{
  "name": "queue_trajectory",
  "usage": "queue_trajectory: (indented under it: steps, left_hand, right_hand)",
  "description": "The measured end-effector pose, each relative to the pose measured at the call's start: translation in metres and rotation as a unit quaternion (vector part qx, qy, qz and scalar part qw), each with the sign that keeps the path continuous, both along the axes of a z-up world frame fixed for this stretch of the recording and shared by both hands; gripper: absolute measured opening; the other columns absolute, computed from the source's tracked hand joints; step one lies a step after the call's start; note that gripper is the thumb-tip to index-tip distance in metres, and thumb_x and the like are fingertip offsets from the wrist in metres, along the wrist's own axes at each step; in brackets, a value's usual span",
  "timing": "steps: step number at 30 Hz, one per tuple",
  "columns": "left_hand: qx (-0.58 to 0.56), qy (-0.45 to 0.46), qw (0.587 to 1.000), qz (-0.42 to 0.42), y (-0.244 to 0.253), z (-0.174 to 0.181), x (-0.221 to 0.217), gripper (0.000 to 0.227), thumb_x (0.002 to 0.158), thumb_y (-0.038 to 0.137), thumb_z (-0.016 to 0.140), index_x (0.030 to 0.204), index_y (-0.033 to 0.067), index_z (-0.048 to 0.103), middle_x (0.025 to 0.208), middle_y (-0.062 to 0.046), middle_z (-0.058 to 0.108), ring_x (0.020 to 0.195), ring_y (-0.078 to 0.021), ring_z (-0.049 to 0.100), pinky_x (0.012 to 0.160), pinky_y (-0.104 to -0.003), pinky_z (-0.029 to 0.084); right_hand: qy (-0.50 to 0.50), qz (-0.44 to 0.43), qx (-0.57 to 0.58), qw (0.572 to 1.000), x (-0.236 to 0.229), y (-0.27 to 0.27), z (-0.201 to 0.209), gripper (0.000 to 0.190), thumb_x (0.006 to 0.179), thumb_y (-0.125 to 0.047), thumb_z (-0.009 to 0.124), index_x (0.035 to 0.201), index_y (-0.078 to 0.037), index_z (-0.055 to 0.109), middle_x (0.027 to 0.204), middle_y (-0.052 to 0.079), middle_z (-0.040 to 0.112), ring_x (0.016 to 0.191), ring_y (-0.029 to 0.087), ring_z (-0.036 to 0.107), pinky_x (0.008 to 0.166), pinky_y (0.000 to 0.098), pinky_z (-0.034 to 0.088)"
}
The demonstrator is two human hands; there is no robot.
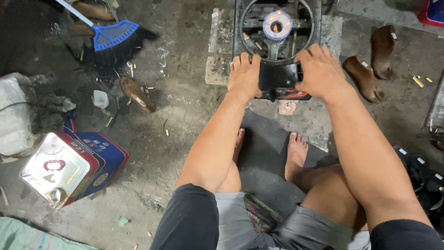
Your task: The person sits on the floor and repeatedly uses a grinding machine to smooth the edges of black sandals. They then use a knife to trim or shape the straps and edges of the sandals. The person handles multiple sandals one at a time, inspecting and working on them before moving to the next.
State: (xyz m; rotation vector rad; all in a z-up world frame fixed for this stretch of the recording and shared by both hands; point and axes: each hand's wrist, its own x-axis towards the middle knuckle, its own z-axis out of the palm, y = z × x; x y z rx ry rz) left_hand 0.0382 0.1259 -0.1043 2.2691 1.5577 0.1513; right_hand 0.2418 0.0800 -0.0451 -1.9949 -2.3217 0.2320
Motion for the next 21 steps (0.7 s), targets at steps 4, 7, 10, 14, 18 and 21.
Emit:
queue_trajectory:
  steps: [4,7,10,14,18,21]
  left_hand:
    - [0.019,-0.005,1.0,0.016,0.004,0.008,-0.001,0.089,0.046,0.022,0.101,0.119,0.0078,0.053,0.125,-0.016,0.059,0.121,-0.0382,0.057,0.101,-0.05,0.047]
    - [-0.008,-0.072,0.997,0.022,0.005,0.011,-0.012,0.073,0.057,0.026,0.098,0.114,0.0103,0.055,0.115,-0.013,0.067,0.112,-0.0358,0.064,0.092,-0.049,0.05]
    - [0.007,-0.143,0.989,0.048,0.005,0.016,-0.02,0.051,0.072,0.029,0.09,0.107,0.0118,0.058,0.109,-0.009,0.07,0.102,-0.0345,0.068,0.084,-0.048,0.052]
    - [0.096,-0.212,0.968,0.098,0.0,0.023,-0.02,0.037,0.087,0.028,0.084,0.105,0.011,0.056,0.106,-0.008,0.069,0.1,-0.0353,0.067,0.078,-0.05,0.051]
    - [0.15,-0.255,0.946,0.129,-0.001,0.026,-0.013,0.04,0.085,0.022,0.082,0.113,0.0125,0.056,0.117,-0.007,0.064,0.114,-0.0328,0.063,0.094,-0.047,0.049]
    - [0.182,-0.258,0.939,0.137,0.0,0.026,-0.013,0.062,0.077,0.025,0.085,0.129,0.0145,0.053,0.136,-0.01,0.054,0.13,-0.0333,0.052,0.112,-0.052,0.038]
  right_hand:
    - [0.03,-0.004,-0.008,1.0,-0.009,-0.003,0.025,0.062,0.067,-0.018,0.088,0.123,-0.01,0.062,0.115,0.017,0.063,0.118,0.04,0.058,0.096,0.051,0.048]
    - [0.062,0.008,0.002,0.998,-0.011,-0.01,0.041,0.065,0.064,-0.023,0.09,0.122,-0.01,0.063,0.114,0.018,0.068,0.108,0.041,0.064,0.088,0.0516,0.05]
    - [0.111,-0.054,-0.087,0.989,-0.008,-0.016,0.053,0.051,0.077,-0.031,0.088,0.121,-0.012,0.068,0.108,0.016,0.075,0.1,0.037,0.072,0.085,0.0473,0.056]
    - [0.284,-0.078,-0.08,0.952,-0.001,-0.026,0.049,0.05,0.086,-0.034,0.084,0.125,-0.008,0.066,0.113,0.014,0.075,0.101,0.029,0.073,0.082,0.0401,0.056]
    - [0.312,-0.063,0.01,0.948,0.005,-0.021,0.029,0.047,0.087,-0.029,0.088,0.123,-0.004,0.07,0.113,0.018,0.074,0.109,0.028,0.072,0.091,0.0378,0.056]
    - [0.27,-0.074,0.116,0.953,0.009,-0.004,0.007,0.051,0.085,-0.025,0.093,0.124,-0.001,0.071,0.113,0.021,0.073,0.105,0.031,0.072,0.091,0.0396,0.056]
